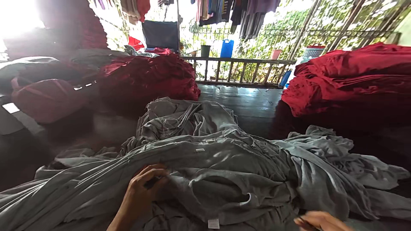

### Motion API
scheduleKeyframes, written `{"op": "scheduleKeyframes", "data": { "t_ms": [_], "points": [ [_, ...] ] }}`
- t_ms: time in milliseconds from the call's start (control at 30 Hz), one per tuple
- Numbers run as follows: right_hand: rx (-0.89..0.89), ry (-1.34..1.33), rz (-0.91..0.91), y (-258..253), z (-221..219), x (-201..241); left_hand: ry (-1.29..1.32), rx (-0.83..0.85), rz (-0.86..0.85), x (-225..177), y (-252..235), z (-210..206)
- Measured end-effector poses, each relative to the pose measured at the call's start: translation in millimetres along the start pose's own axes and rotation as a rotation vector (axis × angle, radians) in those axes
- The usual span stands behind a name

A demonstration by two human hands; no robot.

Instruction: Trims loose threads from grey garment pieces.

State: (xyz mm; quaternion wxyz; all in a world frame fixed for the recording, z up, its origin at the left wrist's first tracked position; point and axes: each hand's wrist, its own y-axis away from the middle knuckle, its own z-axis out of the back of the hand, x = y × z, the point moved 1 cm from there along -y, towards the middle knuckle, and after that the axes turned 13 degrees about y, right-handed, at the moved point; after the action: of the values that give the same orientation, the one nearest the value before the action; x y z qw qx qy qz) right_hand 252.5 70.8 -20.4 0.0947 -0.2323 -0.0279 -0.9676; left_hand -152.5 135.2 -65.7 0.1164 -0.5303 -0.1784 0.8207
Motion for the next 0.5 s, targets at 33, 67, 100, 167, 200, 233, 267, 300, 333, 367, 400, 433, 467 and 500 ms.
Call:
{"op": "scheduleKeyframes", "data": {
  "t_ms": [33,67,100,167,200,233,267,300,333,367,400,433,467,500],
  "points": [
    [-0.104,-0.057,-0.008,-7.7,-13.3,-5.7,0.023,-0.011,-0.016,-4.5,-0.6,0.7],
    [-0.190,-0.102,-0.002,-16.0,-25.0,-8.5,0.045,-0.020,-0.035,-8.7,-0.3,1.8],
    [-0.237,-0.122,0.008,-23.2,-34.5,-7.3,0.061,-0.020,-0.057,-13.5,0.4,3.9],
    [-0.242,-0.119,0.035,-34.7,-47.8,-1.5,0.078,0.011,-0.097,-22.4,1.9,10.3],
    [-0.214,-0.104,0.048,-38.9,-51.7,1.5,0.077,0.033,-0.108,-26.5,3.3,13.8],
    [-0.179,-0.090,0.050,-41.3,-55.6,3.9,0.074,0.056,-0.113,-30.1,5.5,17.4],
    [-0.150,-0.081,0.049,-42.8,-59.9,5.5,0.071,0.075,-0.111,-32.4,8.3,20.6],
    [-0.129,-0.077,0.048,-43.3,-63.3,7.2,0.068,0.088,-0.107,-32.9,11.7,23.4],
    [-0.123,-0.070,0.047,-43.1,-65.7,8.3,0.062,0.094,-0.103,-32.0,15.4,25.3],
    [-0.136,-0.058,0.046,-42.3,-68.0,8.6,0.052,0.101,-0.097,-30.6,19.5,26.3],
    [-0.174,-0.041,0.053,-41.0,-70.8,8.3,0.041,0.111,-0.087,-29.8,23.8,27.1],
    [-0.231,-0.033,0.069,-38.5,-73.2,7.3,0.026,0.124,-0.074,-29.5,28.1,27.4],
    [-0.299,-0.045,0.102,-34.5,-74.9,4.7,0.008,0.134,-0.056,-30.5,32.6,26.7],
    [-0.359,-0.073,0.141,-29.4,-75.4,0.6,-0.013,0.141,-0.029,-34.7,37.2,25.0]
  ]
}}
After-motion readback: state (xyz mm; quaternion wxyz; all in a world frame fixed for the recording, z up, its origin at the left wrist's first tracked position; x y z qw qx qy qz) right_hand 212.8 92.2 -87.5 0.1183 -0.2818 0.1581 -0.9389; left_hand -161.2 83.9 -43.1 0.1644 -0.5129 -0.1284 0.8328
